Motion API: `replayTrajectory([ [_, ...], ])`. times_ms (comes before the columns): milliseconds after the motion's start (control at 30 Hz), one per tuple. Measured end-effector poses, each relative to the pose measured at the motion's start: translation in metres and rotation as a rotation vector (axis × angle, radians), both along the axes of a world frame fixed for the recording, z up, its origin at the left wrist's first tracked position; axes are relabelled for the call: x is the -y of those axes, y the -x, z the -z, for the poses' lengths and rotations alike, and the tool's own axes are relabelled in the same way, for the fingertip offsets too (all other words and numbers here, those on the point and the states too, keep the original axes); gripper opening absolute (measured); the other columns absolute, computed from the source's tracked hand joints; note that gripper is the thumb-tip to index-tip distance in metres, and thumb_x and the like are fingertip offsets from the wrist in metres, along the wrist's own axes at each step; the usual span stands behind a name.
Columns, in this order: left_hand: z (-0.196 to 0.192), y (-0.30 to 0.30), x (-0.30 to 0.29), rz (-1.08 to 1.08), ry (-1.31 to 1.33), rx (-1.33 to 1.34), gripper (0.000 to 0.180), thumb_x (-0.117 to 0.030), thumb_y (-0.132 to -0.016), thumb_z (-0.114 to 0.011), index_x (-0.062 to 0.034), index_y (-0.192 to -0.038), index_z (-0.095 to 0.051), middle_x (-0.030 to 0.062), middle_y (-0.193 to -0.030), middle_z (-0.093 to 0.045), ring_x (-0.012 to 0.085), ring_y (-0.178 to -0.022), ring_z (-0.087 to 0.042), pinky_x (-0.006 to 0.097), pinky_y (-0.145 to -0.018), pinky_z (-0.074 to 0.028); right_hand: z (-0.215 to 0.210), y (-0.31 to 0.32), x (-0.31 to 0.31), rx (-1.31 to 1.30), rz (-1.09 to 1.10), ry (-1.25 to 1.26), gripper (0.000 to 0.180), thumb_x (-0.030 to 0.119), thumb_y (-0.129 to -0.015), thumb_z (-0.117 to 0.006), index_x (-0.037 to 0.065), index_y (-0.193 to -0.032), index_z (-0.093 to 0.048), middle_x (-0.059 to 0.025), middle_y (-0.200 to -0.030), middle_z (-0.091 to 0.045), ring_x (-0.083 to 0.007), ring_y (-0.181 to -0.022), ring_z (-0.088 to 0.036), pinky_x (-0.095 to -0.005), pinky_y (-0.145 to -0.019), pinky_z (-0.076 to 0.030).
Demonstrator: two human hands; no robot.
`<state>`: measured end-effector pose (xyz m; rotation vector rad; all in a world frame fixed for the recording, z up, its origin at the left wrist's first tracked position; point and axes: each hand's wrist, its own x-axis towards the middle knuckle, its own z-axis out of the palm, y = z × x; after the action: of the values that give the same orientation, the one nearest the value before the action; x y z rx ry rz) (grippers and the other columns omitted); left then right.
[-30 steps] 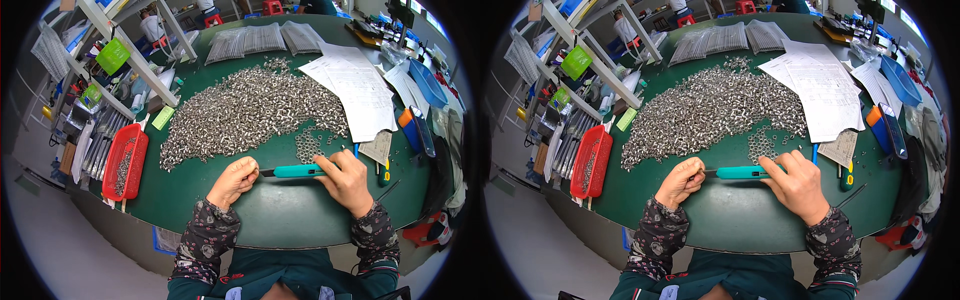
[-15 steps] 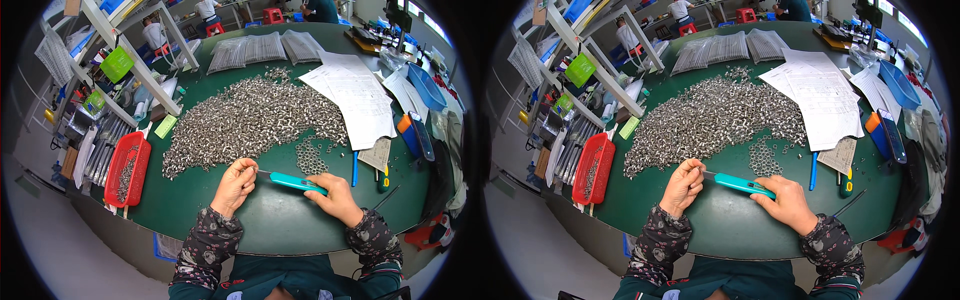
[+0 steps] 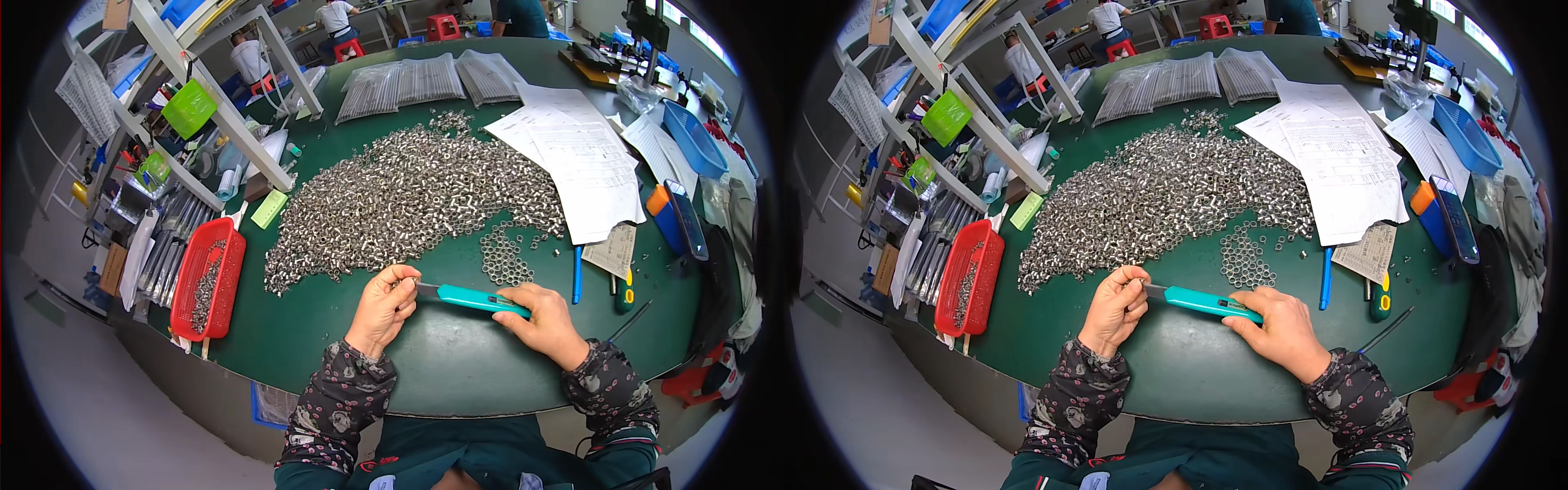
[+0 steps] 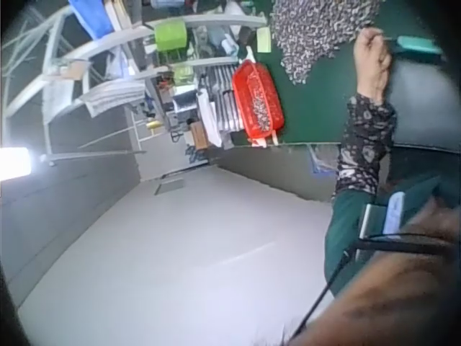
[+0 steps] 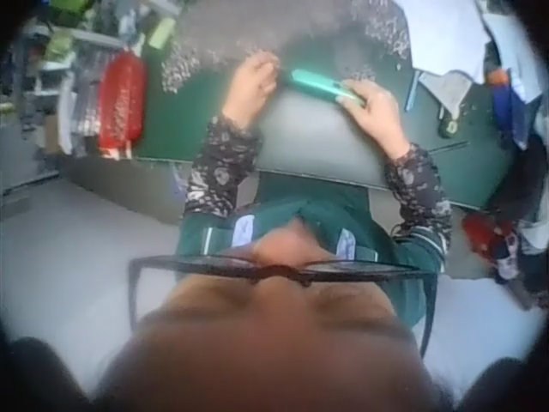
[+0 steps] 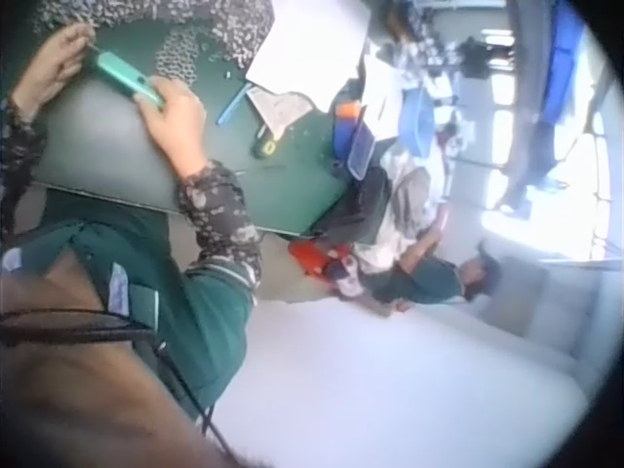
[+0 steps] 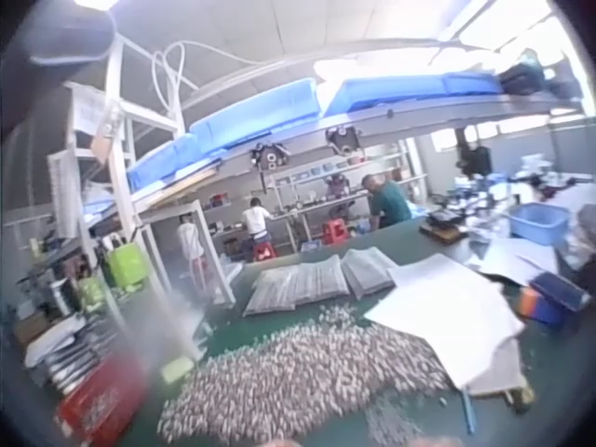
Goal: Inspecting and sorting small metal components on a workbench using a utility knife.
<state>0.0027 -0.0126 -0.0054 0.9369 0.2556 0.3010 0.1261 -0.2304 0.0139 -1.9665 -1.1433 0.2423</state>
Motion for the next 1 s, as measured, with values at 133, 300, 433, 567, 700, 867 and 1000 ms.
replayTrajectory([
  [133,0.0003,0.0008,0.0002,0.008,0.040,0.008,0.011,-0.006,-0.086,-0.053,-0.0009,-0.096,-0.054,-0.0033,-0.065,-0.042,0.0029,-0.050,-0.032,0.016,-0.040,-0.024,-0.0035,0.0035,-0.0010,0.129,0.045,-0.017,0.027,0.027,-0.074,-0.065,0.009,-0.093,-0.063,-0.0085,-0.070,-0.054,-0.0276,-0.063,-0.056,-0.0371,-0.055,-0.044],
  [300,0.0017,0.0003,-0.0003,0.019,0.076,0.008,0.011,-0.006,-0.086,-0.053,-0.0008,-0.096,-0.054,-0.0035,-0.064,-0.041,0.0030,-0.050,-0.032,0.016,-0.040,-0.024,-0.0030,0.0022,-0.0008,0.195,0.059,-0.045,0.027,0.024,-0.072,-0.066,0.009,-0.094,-0.062,-0.0078,-0.070,-0.053,-0.0267,-0.062,-0.055,-0.0357,-0.053,-0.043],
  [433,0.0048,0.0006,-0.0025,0.043,0.084,0.005,0.012,-0.007,-0.086,-0.053,-0.0004,-0.096,-0.054,-0.0028,-0.065,-0.043,0.0026,-0.050,-0.032,0.015,-0.041,-0.024,-0.0028,0.0012,-0.0025,0.272,0.076,-0.059,0.028,0.023,-0.071,-0.067,0.008,-0.095,-0.062,-0.0075,-0.070,-0.052,-0.0261,-0.062,-0.055,-0.0358,-0.053,-0.043],
  [567,0.0043,0.0012,-0.0028,0.071,0.099,0.010,0.013,-0.008,-0.086,-0.053,-0.0002,-0.097,-0.054,-0.0008,-0.069,-0.048,0.0023,-0.050,-0.032,0.015,-0.041,-0.025,-0.0054,0.0014,-0.0022,0.308,0.083,-0.058,0.028,0.022,-0.070,-0.067,0.008,-0.094,-0.061,-0.0072,-0.070,-0.052,-0.0256,-0.063,-0.055,-0.0359,-0.053,-0.043],
  [700,0.0050,0.0019,-0.0037,0.081,0.117,0.006,0.014,-0.008,-0.087,-0.053,-0.0002,-0.098,-0.054,0.0008,-0.072,-0.051,0.0022,-0.049,-0.032,0.015,-0.040,-0.025,-0.0060,0.0007,-0.0029,0.371,0.093,-0.083,0.029,0.019,-0.068,-0.068,0.008,-0.093,-0.061,-0.0068,-0.069,-0.051,-0.0243,-0.064,-0.054,-0.0354,-0.053,-0.043],
  [867,0.0034,0.0006,-0.0019,0.068,0.123,-0.030,0.013,-0.009,-0.087,-0.053,-0.0002,-0.097,-0.054,0.0021,-0.073,-0.052,0.0022,-0.048,-0.033,0.015,-0.040,-0.025,-0.0065,0.0000,-0.0035,0.423,0.102,-0.103,0.029,0.017,-0.067,-0.069,0.008,-0.093,-0.060,-0.0063,-0.067,-0.049,-0.0234,-0.063,-0.052,-0.0350,-0.053,-0.042],
  [1000,0.0034,0.0000,0.0002,0.049,0.091,-0.039,0.013,-0.011,-0.087,-0.053,-0.0004,-0.095,-0.054,0.0019,-0.074,-0.052,0.0023,-0.048,-0.033,0.015,-0.039,-0.025,-0.0071,-0.0002,-0.0028,0.478,0.112,-0.114,0.030,0.016,-0.065,-0.070,0.008,-0.092,-0.060,-0.0064,-0.067,-0.048,-0.0234,-0.063,-0.052,-0.0346,-0.053,-0.041],
])
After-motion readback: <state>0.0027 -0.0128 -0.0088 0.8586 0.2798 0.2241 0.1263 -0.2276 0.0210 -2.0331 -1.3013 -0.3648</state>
